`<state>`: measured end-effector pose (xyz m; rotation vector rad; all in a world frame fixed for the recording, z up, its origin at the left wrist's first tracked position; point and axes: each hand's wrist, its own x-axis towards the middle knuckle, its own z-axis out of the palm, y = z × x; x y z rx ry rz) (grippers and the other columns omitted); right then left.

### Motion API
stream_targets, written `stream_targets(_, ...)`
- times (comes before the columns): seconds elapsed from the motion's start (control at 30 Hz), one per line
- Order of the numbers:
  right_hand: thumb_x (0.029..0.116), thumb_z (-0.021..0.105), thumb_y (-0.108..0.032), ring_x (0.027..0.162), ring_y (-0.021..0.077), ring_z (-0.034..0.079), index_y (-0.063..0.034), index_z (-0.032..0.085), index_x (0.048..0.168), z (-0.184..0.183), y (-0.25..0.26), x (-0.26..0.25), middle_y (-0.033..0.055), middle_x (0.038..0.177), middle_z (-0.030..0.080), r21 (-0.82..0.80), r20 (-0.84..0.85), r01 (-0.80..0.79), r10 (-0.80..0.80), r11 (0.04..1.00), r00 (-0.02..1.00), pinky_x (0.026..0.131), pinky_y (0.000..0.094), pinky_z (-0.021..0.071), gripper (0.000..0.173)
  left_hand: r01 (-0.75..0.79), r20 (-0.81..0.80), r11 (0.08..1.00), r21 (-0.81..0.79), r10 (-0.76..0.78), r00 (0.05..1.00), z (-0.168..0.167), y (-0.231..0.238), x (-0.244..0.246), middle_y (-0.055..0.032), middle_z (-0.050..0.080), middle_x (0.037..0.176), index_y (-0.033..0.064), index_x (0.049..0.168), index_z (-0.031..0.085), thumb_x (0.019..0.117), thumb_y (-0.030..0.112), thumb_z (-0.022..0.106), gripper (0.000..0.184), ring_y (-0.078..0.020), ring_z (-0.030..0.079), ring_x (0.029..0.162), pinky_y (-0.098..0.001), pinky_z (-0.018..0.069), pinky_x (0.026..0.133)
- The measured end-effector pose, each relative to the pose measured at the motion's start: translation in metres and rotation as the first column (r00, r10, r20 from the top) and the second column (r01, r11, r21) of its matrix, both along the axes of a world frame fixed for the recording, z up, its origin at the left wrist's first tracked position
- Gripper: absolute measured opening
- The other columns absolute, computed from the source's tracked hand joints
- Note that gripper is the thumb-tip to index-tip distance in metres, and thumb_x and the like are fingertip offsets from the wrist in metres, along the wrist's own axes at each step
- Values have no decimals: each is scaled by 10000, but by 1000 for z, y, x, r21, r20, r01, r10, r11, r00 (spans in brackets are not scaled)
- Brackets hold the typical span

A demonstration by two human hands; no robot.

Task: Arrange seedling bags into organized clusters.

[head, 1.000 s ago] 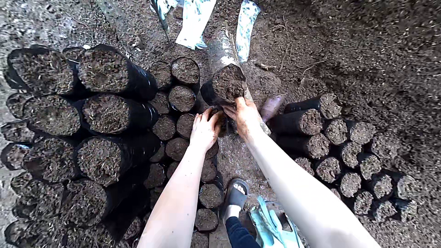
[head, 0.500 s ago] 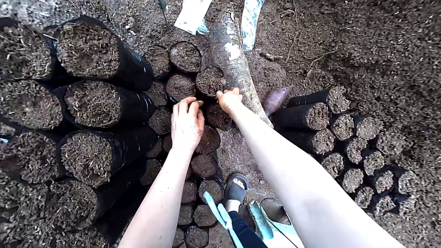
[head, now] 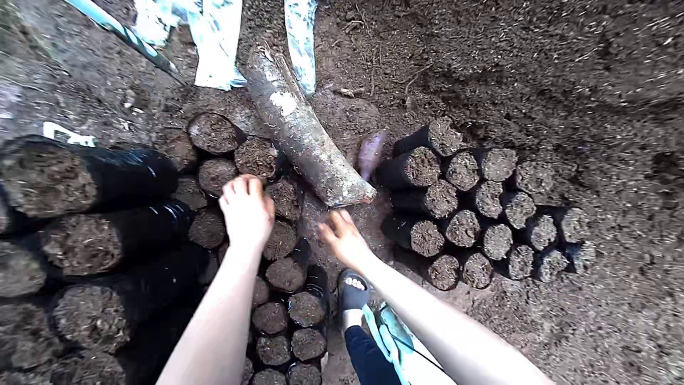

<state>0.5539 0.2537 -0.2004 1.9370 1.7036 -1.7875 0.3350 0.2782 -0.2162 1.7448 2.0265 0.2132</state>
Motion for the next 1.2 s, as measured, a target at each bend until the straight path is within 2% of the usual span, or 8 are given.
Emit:
stream_targets(0.17,1097,438,-335,1268,312,591,-6,547,1389,13,-62,76,218,1364,601,-333,49,107,-96,937,994,1098,500,448,453,469,28,883,-16,-468,883,-9,-8,61,-181,669,1285,64,1165,726,975,138,628,226,-409,563,1304,-630,409,1081)
stream_targets(0.27,1094,439,-318,1187,281,633,-9,566,1359,31,-95,109,200,1299,635,-359,45,214,-212,908,976,1040,479,491,427,635,-23,723,-273,-665,747,-29,-3,86,-131,517,1548,41,1319,662,1041,61,486,330,-328,280,1557,-600,109,1271)
stream_targets(0.4,1091,436,-280,1116,239,668,-7,592,1309,49,-125,139,168,1237,668,-391,46,359,-372,847,927,997,442,527,382,473,-167,560,-681,-747,644,-40,19,91,-159,325,1670,-4,1384,613,1033,-17,388,417,-373,62,1602,-643,-40,1262)
stream_targets(0.63,1079,475,-231,1028,198,681,-6,612,1284,55,-153,170,149,1139,690,-374,86,453,-456,809,886,945,402,546,333,333,-249,530,-780,-751,611,-51,30,116,-260,445,1563,-33,1254,693,1002,53,517,319,-484,208,1542,-714,-42,1231)
stream_targets(0.73,1074,467,-238,1035,175,665,-25,614,1266,51,-154,180,121,1140,676,-382,57,475,-493,793,868,935,386,547,322,341,-173,614,-712,-624,762,-31,39,128,-216,550,1487,13,1284,686,1002,152,569,335,-454,280,1524,-706,-19,1235)
stream_targets(0.87,1096,449,-223,1040,181,691,16,573,1301,52,-131,179,149,1188,683,-430,27,598,-652,677,758,932,369,562,338,226,165,854,-468,-167,972,19,58,183,-240,660,1253,3,1256,657,1076,263,510,348,-404,608,1240,-609,456,1060)
stream_targets(1.0,1119,393,-189,995,164,704,27,542,1298,50,-101,174,137,1189,690,-476,-43,734,-846,485,531,871,331,580,318,57,452,704,-708,389,803,0,74,258,-231,635,1330,20,1405,538,1078,556,419,640,-379,674,1155,-570,547,980)
stream_targets(1.2,1102,410,-276,1181,278,646,-7,604,1311,66,42,245,168,1271,668,243,138,461,-500,854,855,1020,505,508,392,70,498,660,-748,489,716,-29,73,301,-224,581,1414,22,1481,458,1135,448,281,577,-384,596,1267,-587,494,1025)
